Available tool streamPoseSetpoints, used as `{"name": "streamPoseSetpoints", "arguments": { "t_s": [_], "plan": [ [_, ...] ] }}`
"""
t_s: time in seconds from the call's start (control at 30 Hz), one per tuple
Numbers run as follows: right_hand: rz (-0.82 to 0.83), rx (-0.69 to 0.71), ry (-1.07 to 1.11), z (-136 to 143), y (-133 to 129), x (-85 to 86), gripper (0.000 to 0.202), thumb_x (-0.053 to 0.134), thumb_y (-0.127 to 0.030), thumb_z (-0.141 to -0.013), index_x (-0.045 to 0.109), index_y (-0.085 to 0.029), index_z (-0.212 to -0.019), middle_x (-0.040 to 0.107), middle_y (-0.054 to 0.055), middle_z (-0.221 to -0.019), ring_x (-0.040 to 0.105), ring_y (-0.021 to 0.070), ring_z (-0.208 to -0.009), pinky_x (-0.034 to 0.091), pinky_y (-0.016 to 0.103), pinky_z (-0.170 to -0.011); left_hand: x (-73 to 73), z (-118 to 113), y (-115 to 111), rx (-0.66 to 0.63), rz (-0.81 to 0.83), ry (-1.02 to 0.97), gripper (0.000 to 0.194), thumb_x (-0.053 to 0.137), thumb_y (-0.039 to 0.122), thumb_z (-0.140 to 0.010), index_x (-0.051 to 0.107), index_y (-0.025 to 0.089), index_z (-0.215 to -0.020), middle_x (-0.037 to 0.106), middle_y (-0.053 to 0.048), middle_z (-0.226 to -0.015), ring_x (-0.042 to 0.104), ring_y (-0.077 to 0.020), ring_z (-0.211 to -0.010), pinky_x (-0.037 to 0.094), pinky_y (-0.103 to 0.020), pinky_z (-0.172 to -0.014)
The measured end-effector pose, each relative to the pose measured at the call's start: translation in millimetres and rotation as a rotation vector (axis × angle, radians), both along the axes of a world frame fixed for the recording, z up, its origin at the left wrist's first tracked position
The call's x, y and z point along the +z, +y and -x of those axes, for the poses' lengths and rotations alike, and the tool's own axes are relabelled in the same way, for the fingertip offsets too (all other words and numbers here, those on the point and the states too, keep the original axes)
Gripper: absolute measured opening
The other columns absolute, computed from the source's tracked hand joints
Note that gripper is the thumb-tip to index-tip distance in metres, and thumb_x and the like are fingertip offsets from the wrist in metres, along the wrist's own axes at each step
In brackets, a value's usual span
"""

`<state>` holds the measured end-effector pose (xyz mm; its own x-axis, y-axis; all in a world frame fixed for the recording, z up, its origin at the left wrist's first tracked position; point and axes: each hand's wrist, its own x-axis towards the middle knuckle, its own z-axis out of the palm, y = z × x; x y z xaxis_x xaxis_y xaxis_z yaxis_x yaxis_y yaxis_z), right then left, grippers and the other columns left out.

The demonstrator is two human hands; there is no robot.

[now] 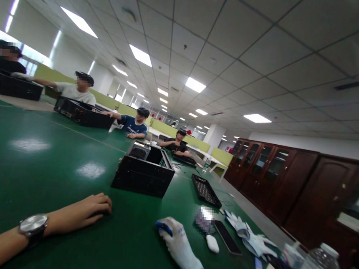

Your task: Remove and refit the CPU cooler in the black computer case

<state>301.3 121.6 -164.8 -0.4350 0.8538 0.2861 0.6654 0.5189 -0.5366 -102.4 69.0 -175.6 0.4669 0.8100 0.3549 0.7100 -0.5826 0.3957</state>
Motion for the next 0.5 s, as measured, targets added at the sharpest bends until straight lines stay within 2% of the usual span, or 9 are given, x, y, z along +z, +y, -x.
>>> {"name": "streamPoseSetpoints", "arguments": {
  "t_s": [0.2,0.5],
  "plan": [
    [0.014,0.041,-0.013,7.1,-16.5,20.9,0.03,0.061,-0.027,-0.093,0.078,-0.027,-0.119,0.073,0.004,-0.129,0.061,0.0275,-0.128,0.043,0.037,-0.114,-1.7,2.4,-0.1,-0.004,-0.019,0.023,0.031,0.052,0.022,-0.102,0.07,0.031,-0.124,0.065,-0.006,-0.136,0.062,-0.0265,-0.126,0.048,-0.04,-0.113],
    [0.023,0.075,0.003,7.8,-15.0,21.2,0.028,0.062,-0.026,-0.091,0.078,-0.026,-0.114,0.074,0.003,-0.123,0.064,0.0254,-0.122,0.045,0.035,-0.11,-1.1,0.4,1.3,-0.002,-0.019,0.035,0.031,0.052,0.022,-0.101,0.071,0.031,-0.124,0.065,-0.006,-0.136,0.062,-0.0267,-0.125,0.047,-0.04,-0.113]
  ]
}}
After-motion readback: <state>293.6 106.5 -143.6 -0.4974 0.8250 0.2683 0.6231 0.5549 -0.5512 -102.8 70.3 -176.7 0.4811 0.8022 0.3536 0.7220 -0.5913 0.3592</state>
